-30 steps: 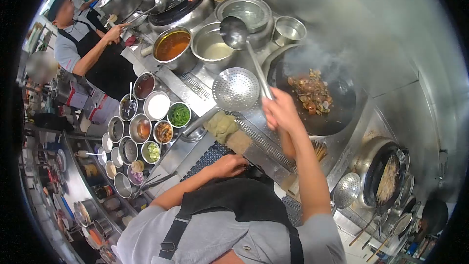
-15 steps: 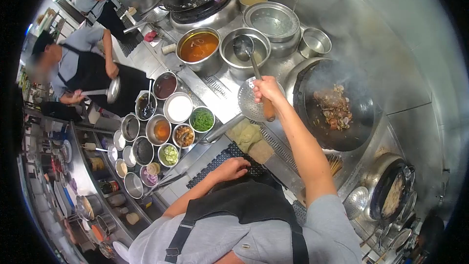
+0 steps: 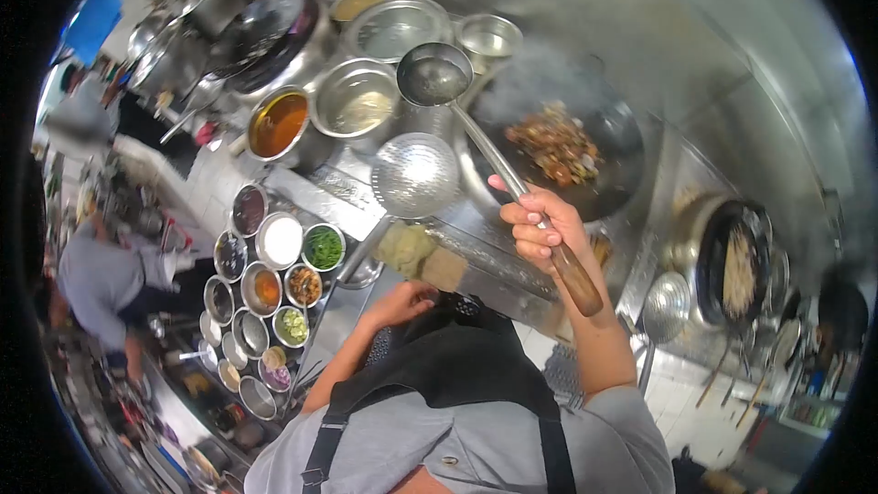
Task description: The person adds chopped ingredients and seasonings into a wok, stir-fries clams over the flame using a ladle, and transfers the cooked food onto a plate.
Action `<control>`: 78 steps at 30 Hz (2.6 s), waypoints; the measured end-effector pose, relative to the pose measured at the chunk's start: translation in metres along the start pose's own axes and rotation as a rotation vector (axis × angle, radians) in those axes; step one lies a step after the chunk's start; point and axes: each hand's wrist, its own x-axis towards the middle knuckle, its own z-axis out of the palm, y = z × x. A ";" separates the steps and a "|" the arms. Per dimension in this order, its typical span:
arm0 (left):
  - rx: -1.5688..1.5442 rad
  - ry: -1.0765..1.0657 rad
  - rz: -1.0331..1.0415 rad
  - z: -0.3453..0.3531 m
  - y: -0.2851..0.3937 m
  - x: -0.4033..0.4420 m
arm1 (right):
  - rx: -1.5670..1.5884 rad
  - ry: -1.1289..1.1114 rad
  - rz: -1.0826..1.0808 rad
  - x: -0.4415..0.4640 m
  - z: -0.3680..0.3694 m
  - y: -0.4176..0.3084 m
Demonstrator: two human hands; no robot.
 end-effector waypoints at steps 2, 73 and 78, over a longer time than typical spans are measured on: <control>-0.040 -0.035 -0.053 -0.003 0.021 0.010 | -0.108 0.085 -0.047 -0.040 0.002 -0.013; 0.745 0.314 0.430 0.079 0.134 0.239 | -1.620 0.805 -0.708 -0.159 -0.209 0.093; 0.806 0.283 0.389 0.082 0.132 0.239 | -1.273 0.808 -0.002 -0.202 -0.095 0.066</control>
